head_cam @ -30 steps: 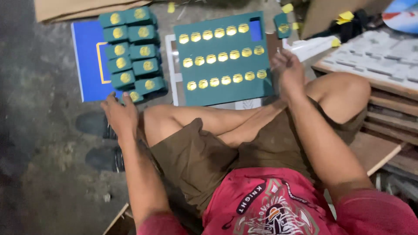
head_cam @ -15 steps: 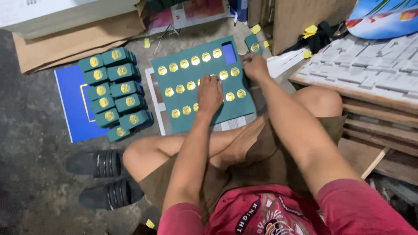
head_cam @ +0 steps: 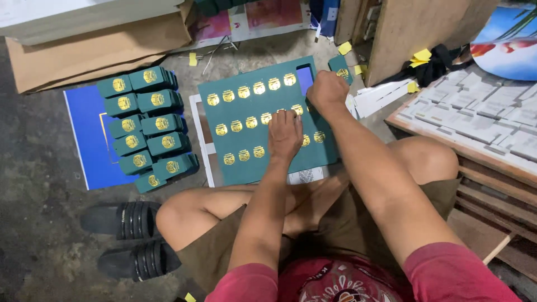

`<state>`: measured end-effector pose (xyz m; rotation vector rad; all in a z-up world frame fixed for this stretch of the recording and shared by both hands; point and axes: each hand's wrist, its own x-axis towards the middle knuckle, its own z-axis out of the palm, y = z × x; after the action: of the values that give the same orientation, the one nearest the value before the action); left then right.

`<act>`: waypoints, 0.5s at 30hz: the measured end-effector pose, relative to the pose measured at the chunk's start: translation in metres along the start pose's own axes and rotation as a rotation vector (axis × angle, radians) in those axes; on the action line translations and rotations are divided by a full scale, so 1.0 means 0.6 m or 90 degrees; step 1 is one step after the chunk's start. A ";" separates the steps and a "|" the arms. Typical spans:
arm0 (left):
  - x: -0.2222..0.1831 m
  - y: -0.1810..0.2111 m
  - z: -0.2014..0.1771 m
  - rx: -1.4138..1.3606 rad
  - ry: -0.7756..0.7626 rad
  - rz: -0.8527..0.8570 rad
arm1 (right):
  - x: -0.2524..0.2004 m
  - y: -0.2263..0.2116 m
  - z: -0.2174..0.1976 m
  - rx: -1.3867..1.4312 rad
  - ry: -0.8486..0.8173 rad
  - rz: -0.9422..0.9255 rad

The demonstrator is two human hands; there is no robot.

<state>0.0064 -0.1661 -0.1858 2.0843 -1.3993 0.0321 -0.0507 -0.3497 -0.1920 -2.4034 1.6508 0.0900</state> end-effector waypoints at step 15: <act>0.000 -0.005 0.001 -0.037 0.014 -0.023 | 0.019 0.004 0.058 -0.245 0.303 -0.161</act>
<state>0.0086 -0.1661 -0.1877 2.0546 -1.3336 -0.0015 -0.0461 -0.3532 -0.2285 -3.0994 1.5992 -0.2488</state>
